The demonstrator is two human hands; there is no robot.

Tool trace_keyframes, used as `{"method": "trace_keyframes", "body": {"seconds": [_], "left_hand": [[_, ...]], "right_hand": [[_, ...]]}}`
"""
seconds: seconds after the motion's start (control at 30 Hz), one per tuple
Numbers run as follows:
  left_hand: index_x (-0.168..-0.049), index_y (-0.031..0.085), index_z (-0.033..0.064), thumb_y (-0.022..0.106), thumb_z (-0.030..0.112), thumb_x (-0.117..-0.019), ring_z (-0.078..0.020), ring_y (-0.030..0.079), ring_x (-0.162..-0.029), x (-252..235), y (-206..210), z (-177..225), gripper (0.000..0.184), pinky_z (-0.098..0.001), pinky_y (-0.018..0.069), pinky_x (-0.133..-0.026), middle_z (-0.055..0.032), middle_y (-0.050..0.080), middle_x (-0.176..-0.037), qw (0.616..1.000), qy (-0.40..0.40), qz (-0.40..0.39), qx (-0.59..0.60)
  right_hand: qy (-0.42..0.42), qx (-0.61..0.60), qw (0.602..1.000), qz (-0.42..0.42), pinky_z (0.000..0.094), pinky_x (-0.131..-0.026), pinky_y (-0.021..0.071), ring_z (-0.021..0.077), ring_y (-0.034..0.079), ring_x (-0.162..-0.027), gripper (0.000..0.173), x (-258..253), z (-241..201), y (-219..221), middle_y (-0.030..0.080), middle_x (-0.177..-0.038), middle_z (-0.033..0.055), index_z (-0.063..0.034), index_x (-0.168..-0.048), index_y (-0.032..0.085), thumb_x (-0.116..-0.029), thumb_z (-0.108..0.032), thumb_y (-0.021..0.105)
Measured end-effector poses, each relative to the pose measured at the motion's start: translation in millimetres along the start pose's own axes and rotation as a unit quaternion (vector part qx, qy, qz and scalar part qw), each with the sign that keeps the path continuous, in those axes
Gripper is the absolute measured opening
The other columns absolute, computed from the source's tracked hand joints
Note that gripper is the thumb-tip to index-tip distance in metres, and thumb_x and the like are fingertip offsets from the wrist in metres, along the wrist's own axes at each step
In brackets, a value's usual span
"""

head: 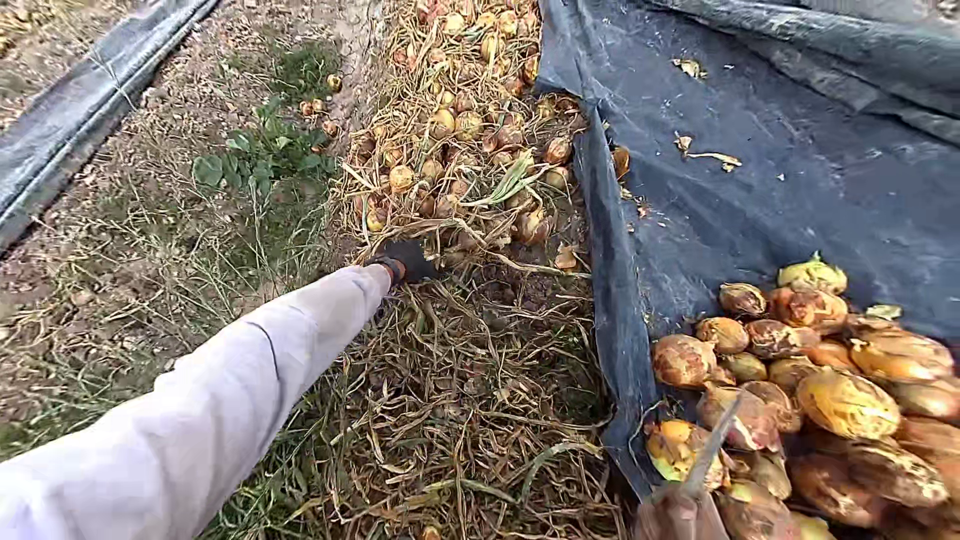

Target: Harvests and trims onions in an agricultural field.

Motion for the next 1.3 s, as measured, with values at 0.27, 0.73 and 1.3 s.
{"method": "trace_keyframes", "body": {"seconds": [0.27, 0.73, 1.3], "left_hand": [[-0.15, 0.049, 0.019, 0.093, 0.004, -0.0644, -0.0278, 0.067, -0.117, 100, 5, 3, 0.097, -0.0497, 0.0593, -0.094, -0.0126, 0.062, -0.137, 0.907, 0.226, -0.115, 0.335], [-0.098, 0.064, -0.002, 0.077, 0.029, -0.0904, -0.0194, 0.064, -0.079, 300, -40, 30, 0.035, -0.044, 0.0538, -0.073, -0.0118, 0.065, -0.086, 0.835, 0.372, -0.389, 0.118], [-0.092, 0.072, 0.0044, 0.072, 0.026, -0.0931, -0.0387, 0.067, -0.08, 316, 27, 41, 0.022, -0.062, 0.0506, -0.066, -0.0164, 0.068, -0.08, 0.775, 0.605, -0.176, -0.044]], "right_hand": [[0.095, 0.06, 0.986, -0.125, 0.0397, -0.052, 0.0559, 0.0161, 0.058, -0.053, 0.061, 25, -19, 39, 0.059, -0.071, 0.0048, 0.002, -0.128, 0.051, -0.0988, -0.052, 0.056], [-0.044, -0.175, 0.955, -0.236, 0.0215, -0.04, 0.0401, 0.0005, 0.041, -0.043, 0.055, 62, -48, 61, 0.046, -0.057, -0.0115, -0.0183, -0.102, 0.064, -0.0972, -0.07, 0.045], [-0.025, -0.125, 0.979, -0.157, 0.0241, -0.092, 0.0575, -0.0003, 0.067, -0.097, 0.058, 82, -21, 95, 0.07, -0.104, 0.0011, 0.0102, -0.121, 0.055, -0.0872, -0.03, 0.079]]}}
Point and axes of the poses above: each hand's wrist, its own x-axis away from the middle knuckle, its own y-axis out of the palm, z = x × y, the point moved 1 cm from there along -x, towards the middle knuckle
